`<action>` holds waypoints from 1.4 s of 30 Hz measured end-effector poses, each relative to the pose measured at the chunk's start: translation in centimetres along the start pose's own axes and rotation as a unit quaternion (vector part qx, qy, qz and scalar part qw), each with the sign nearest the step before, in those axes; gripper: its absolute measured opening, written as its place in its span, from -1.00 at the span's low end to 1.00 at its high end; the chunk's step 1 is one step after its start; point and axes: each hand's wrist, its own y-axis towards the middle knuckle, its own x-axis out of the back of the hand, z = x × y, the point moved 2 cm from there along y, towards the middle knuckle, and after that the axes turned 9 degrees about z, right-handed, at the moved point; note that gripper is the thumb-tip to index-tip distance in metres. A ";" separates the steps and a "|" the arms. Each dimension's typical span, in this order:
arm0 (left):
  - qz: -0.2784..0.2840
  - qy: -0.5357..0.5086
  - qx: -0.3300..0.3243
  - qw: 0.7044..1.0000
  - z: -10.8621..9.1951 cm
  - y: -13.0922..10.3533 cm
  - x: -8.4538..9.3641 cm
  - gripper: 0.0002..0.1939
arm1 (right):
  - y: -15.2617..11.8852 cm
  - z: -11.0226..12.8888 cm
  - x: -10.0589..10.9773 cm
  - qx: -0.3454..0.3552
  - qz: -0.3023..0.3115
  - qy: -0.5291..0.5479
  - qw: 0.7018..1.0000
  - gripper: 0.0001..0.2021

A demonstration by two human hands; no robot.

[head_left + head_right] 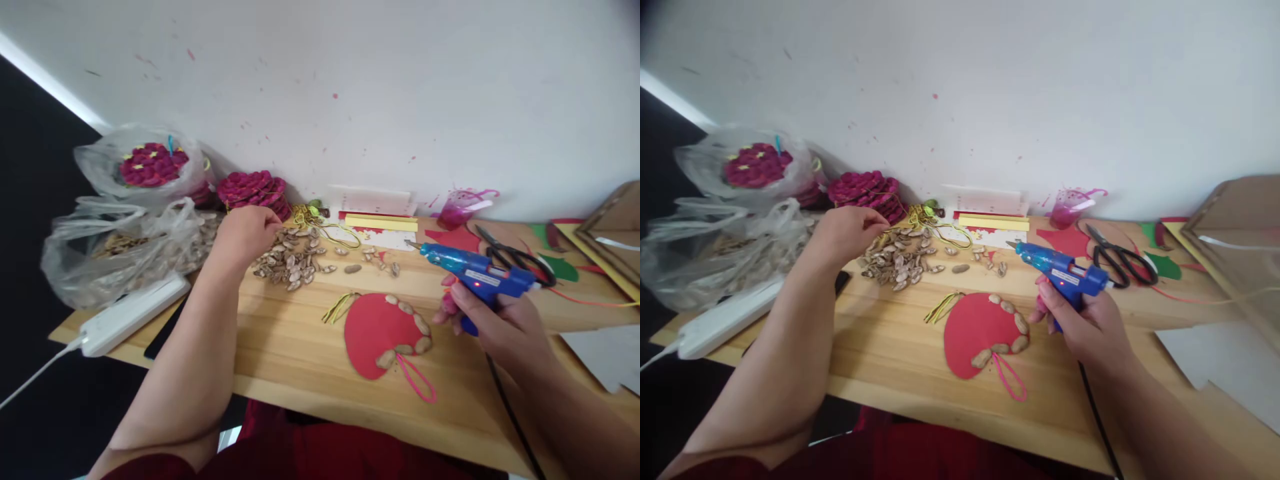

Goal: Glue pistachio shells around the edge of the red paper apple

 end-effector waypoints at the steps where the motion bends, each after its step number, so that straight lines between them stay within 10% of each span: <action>1: 0.011 -0.012 -0.009 1.000 0.2 0.1 -0.1 -0.74 | 0.0 0.0 0.0 -0.003 -0.006 0.003 1.000 -0.61; 13: 0.179 -0.044 -0.149 0.971 -1.3 0.9 -3.7 -0.71 | 0.4 -0.4 0.2 -0.013 -0.017 -0.021 1.000 -0.55; 27: 0.142 -0.341 -0.131 0.920 0.1 2.9 -5.1 -0.86 | 0.2 -0.5 0.3 -0.001 -0.011 -0.017 1.000 -0.58; 42: 0.054 -0.140 -0.064 0.987 0.6 2.6 -4.1 -0.78 | 0.0 0.4 -0.3 -0.020 -0.028 -0.016 0.999 -0.57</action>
